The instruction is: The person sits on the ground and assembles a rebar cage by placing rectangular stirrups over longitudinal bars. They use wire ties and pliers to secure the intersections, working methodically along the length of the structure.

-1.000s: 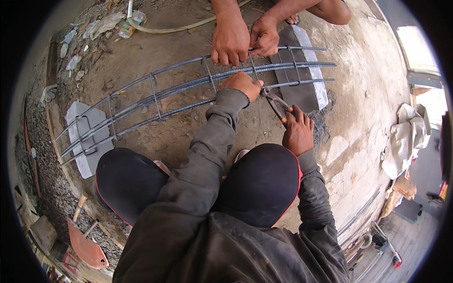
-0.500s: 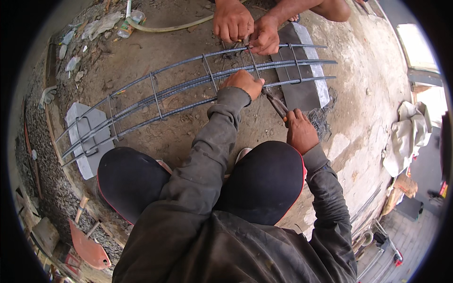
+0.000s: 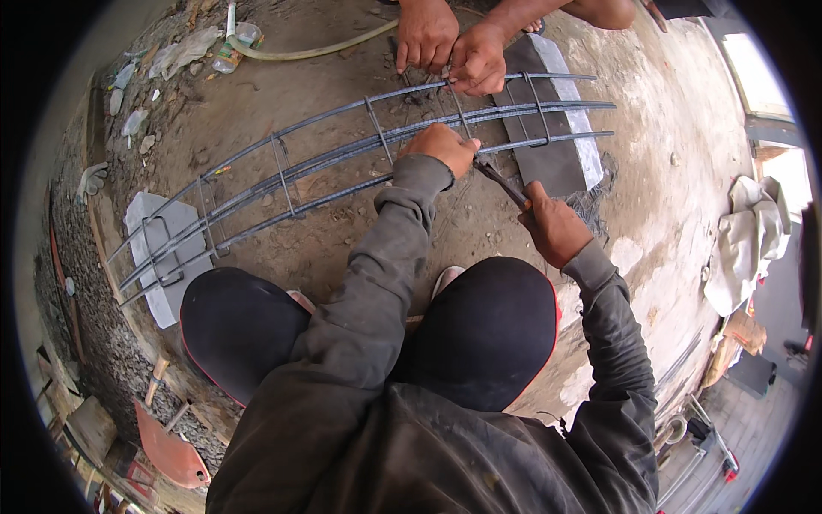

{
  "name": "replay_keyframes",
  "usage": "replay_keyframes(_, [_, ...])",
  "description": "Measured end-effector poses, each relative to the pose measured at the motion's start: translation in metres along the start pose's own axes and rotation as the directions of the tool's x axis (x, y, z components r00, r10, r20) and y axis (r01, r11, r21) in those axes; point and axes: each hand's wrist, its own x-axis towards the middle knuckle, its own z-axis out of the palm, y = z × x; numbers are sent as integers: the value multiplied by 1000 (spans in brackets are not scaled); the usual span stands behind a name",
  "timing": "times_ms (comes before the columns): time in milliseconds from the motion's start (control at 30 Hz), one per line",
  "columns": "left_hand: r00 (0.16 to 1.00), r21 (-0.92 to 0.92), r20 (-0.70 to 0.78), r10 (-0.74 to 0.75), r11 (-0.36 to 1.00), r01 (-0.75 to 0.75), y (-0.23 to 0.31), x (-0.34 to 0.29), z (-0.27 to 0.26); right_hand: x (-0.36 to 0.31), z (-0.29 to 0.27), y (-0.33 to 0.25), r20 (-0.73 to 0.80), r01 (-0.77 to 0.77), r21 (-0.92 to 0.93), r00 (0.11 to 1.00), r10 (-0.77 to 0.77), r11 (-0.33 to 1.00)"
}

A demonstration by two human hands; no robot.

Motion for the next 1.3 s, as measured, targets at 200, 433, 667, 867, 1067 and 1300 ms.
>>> replay_keyframes(200, [995,4,77,-68,998,67,4,-3,-6,6,32,-1,294,-229,837,954,-57,497])
replay_keyframes(433, [1000,24,-1,30,999,-30,4,-6,-6,-17,55,-15,-564,-22,-182,821,-86,983])
replay_keyframes(667, [998,4,-25,53,999,-53,5,-10,-7,-6,52,4,84,-122,742,993,89,659])
replay_keyframes(867, [999,-2,-14,49,999,-49,4,-11,-7,-5,16,4,161,-154,732,986,50,664])
replay_keyframes(1067, [1000,12,-7,9,1000,-9,6,-11,-5,3,53,-11,-169,-85,296,976,140,951])
replay_keyframes(1300, [980,83,-44,193,978,-189,-8,-2,1,0,110,5,-402,-79,160,905,138,984])
